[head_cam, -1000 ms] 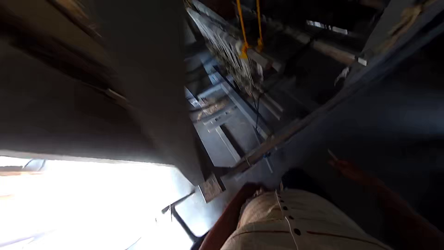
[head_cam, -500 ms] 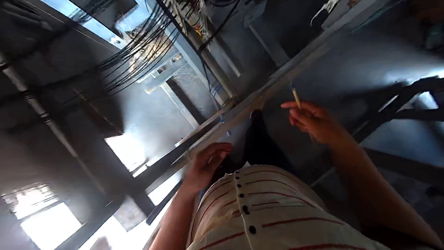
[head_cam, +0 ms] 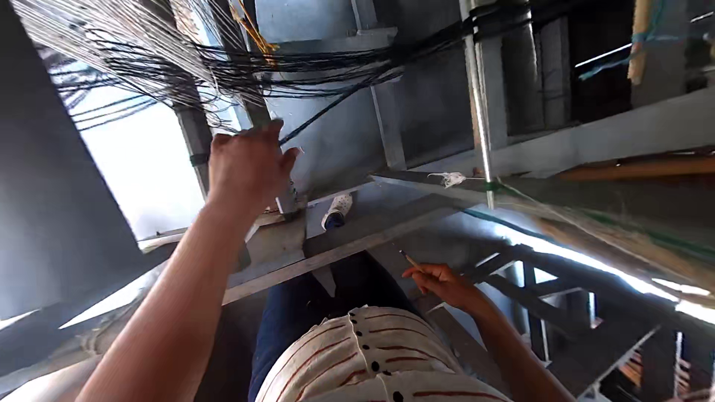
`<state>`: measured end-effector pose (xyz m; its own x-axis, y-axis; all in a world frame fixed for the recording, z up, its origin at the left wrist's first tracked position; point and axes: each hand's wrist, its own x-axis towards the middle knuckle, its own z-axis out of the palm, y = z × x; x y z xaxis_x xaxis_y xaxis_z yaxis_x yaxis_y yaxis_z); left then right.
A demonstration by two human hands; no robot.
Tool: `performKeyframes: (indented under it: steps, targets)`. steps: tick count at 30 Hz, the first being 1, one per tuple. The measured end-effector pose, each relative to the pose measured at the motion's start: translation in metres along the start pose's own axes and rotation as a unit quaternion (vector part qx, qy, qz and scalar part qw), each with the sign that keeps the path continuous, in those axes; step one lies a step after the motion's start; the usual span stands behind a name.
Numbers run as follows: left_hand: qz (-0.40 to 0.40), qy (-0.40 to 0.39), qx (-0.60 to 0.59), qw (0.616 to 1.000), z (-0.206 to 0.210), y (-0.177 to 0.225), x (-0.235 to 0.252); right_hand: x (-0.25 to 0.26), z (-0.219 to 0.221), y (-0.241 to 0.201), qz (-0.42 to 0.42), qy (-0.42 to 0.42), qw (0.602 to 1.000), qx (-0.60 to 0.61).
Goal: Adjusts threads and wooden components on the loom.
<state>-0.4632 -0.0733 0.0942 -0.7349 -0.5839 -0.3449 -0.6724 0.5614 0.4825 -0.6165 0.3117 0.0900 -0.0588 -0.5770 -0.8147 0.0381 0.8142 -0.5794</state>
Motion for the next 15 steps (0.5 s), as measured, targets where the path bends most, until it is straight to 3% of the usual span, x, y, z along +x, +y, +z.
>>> performKeyframes:
  steps: [5, 6, 8, 11, 15]
  targets:
    - [0.077, 0.100, -0.192, 0.973, -0.030, -0.059, -0.036, 0.003, -0.012, 0.009, 0.000, -0.014, 1.000, -0.019]
    - [0.055, 0.120, -0.214, 0.968, -0.036, -0.073, -0.043, 0.003, -0.011, 0.009, -0.001, -0.023, 0.999, -0.025]
    - [-0.073, 0.132, -0.262, 0.953, -0.049, -0.086, -0.053, 0.000, -0.007, 0.013, -0.003, -0.033, 0.999, -0.029]
    - [-0.238, 0.202, -0.275, 0.909, -0.035, -0.130, -0.065, -0.005, 0.000, 0.027, 0.004, -0.021, 0.999, -0.032]
    - [-0.257, 0.255, -0.311, 0.878, -0.028, -0.206, -0.064, -0.020, 0.016, 0.053, 0.032, 0.027, 0.998, -0.043]
